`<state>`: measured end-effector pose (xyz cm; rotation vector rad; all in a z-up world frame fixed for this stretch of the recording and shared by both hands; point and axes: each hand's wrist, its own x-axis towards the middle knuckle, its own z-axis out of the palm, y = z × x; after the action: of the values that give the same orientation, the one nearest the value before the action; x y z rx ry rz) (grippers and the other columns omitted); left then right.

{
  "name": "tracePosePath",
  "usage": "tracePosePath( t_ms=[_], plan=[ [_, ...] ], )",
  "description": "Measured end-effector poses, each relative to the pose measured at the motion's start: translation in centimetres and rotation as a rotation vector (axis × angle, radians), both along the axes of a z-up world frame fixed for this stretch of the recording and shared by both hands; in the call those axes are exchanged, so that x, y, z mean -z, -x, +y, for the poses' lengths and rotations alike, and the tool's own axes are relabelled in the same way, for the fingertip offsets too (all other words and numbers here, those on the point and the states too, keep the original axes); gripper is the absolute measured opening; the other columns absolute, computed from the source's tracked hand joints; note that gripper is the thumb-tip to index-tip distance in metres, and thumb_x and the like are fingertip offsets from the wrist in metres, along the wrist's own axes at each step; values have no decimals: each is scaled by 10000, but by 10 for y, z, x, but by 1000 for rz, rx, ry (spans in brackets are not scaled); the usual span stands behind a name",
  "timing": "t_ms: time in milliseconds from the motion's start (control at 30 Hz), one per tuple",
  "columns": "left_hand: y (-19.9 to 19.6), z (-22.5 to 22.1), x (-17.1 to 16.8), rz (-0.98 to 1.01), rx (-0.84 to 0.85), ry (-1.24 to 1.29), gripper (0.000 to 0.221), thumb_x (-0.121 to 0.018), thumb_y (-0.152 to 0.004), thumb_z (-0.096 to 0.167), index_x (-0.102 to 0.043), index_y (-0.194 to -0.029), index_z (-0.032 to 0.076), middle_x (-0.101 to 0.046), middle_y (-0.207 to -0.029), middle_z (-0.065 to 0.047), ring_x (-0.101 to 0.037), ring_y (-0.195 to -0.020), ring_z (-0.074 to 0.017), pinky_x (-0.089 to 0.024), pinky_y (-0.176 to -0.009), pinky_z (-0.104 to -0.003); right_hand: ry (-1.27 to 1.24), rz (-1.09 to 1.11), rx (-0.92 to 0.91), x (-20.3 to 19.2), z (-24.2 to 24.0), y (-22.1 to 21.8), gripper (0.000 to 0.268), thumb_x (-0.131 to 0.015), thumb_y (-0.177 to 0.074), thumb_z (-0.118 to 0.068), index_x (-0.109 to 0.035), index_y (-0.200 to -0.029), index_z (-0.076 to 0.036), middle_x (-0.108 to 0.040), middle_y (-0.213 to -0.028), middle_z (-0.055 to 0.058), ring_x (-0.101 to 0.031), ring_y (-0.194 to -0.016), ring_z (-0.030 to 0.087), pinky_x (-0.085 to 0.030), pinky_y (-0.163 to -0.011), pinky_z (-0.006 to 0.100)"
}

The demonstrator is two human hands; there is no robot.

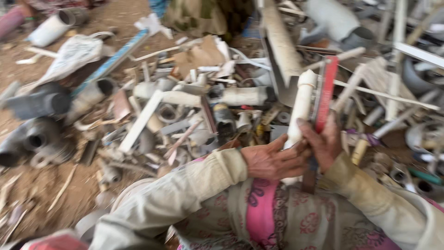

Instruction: The person saws through white plastic pipes using a handheld saw, repeatedly filing down the edges of the cut pipes while sitting among a large pile of scrap PVC materials.

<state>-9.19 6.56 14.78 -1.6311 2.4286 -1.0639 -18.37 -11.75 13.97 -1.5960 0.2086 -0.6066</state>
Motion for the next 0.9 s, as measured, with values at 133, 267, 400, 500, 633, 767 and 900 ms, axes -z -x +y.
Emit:
tracePosePath(
  t_ms=[133,267,400,500,633,767,900],
  plan=[
    [-3,4,-15,125,-139,23,526,-656,-877,222,-608,-1386,100,-585,-1371,-157,-524,-1353,-332,-494,-1074,-564,-146,-4,-63,11,-4,-6,415,-684,-1007,-260,-522,-1314,-32,-640,-1008,26,-582,-854,80,-510,-733,260],
    [-24,8,-20,309,-392,147,549,-683,-873,118,-566,-1404,41,-581,-1436,-179,-545,-1357,-322,-494,-1077,-475,-227,39,-29,21,-10,-8,360,-685,-995,-243,-568,-1244,-12,-668,-966,34,-642,-812,111,-545,-705,296],
    [-45,6,-21,474,-563,178,405,-654,-910,112,-604,-1302,24,-641,-1261,-163,-597,-1172,-295,-496,-1005,-452,-42,67,-68,34,-34,-10,304,-619,-1057,-226,-603,-1225,27,-726,-938,99,-696,-780,188,-574,-713,345],
    [-46,7,-22,586,-667,113,306,-643,-929,123,-619,-1216,18,-656,-1149,-153,-602,-1056,-294,-486,-946,-453,613,-175,-74,36,-51,-6,291,-623,-1041,-135,-537,-1289,-9,-737,-1000,110,-723,-851,227,-587,-791,370],
    [-43,8,-28,603,-719,65,279,-649,-923,178,-627,-1152,20,-661,-1100,-144,-600,-1041,-309,-465,-918,-449,731,-258,-4,33,-54,-4,349,-681,-971,-112,-531,-1266,-3,-723,-988,133,-717,-870,270,-576,-783,398],
    [-40,11,-35,654,-707,74,291,-653,-923,207,-638,-1142,16,-660,-1080,-152,-599,-1053,-326,-453,-918,-467,726,-247,22,31,-52,-4,328,-686,-976,-126,-540,-1244,-5,-725,-972,130,-721,-841,259,-584,-756,388],
    [-41,12,-40,713,-762,67,279,-660,-918,229,-656,-1103,20,-675,-1075,-159,-610,-1070,-329,-450,-939,-480,297,-113,42,30,-51,-9,248,-625,-1073,-202,-579,-1202,4,-724,-935,118,-706,-773,210,-580,-708,352]
  ],
)
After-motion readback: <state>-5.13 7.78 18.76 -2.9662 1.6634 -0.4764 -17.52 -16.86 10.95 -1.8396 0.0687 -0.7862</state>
